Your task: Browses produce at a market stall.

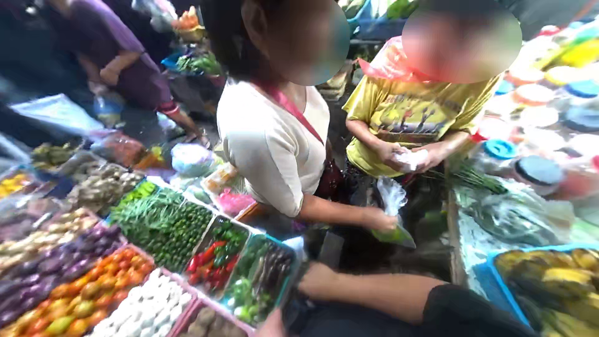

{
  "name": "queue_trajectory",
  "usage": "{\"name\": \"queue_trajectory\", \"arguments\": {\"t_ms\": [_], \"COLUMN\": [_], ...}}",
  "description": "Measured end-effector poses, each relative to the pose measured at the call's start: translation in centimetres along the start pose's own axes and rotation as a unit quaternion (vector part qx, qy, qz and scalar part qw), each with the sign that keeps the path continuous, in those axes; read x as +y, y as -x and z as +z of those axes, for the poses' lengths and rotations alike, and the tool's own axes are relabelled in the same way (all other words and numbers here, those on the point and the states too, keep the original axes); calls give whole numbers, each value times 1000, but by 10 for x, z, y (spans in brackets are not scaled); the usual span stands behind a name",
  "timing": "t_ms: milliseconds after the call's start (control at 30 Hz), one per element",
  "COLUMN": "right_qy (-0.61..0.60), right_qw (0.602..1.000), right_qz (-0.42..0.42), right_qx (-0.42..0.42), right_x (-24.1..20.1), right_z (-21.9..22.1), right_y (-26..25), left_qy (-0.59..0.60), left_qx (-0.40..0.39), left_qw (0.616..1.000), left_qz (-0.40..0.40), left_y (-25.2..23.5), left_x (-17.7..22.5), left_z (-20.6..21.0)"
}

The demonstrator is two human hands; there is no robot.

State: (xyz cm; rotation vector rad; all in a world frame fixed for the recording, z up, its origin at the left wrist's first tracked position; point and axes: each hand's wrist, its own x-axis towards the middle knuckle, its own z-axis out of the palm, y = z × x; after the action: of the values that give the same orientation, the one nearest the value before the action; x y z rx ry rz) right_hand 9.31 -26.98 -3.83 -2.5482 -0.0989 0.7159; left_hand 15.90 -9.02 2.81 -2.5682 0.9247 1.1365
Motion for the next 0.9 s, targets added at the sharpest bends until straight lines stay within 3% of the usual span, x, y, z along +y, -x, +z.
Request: {"name": "queue_trajectory", "arguments": {"t_ms": [100,233,333,500,600,667,800,900], "right_qy": [-45,-103,-172,-337,-432,-464,-486,-504], "right_qw": [992,960,890,741,650,618,606,594], "right_qz": [112,258,421,581,625,635,627,626], "right_qx": [-30,-19,-41,-1,14,14,-53,-48], "right_x": [7,7,1,-15,-13,-8,-17,-12], "right_z": [3,56,103,188,243,274,292,311], "right_y": [12,30,50,95,121,136,154,162], "left_qy": [-84,-116,-80,-83,-95,-89,-52,29], "left_qx": [52,56,37,-114,-167,-173,-195,-213], "left_qw": [986,961,962,964,958,955,953,951], "left_qz": [137,246,260,225,212,223,226,221], "left_y": [-60,-102,-121,-158,-174,-180,-174,-188], "left_x": [-30,-44,-55,-86,-99,-100,-98,-104], "left_z": [14,22,32,65,83,87,80,78]}}
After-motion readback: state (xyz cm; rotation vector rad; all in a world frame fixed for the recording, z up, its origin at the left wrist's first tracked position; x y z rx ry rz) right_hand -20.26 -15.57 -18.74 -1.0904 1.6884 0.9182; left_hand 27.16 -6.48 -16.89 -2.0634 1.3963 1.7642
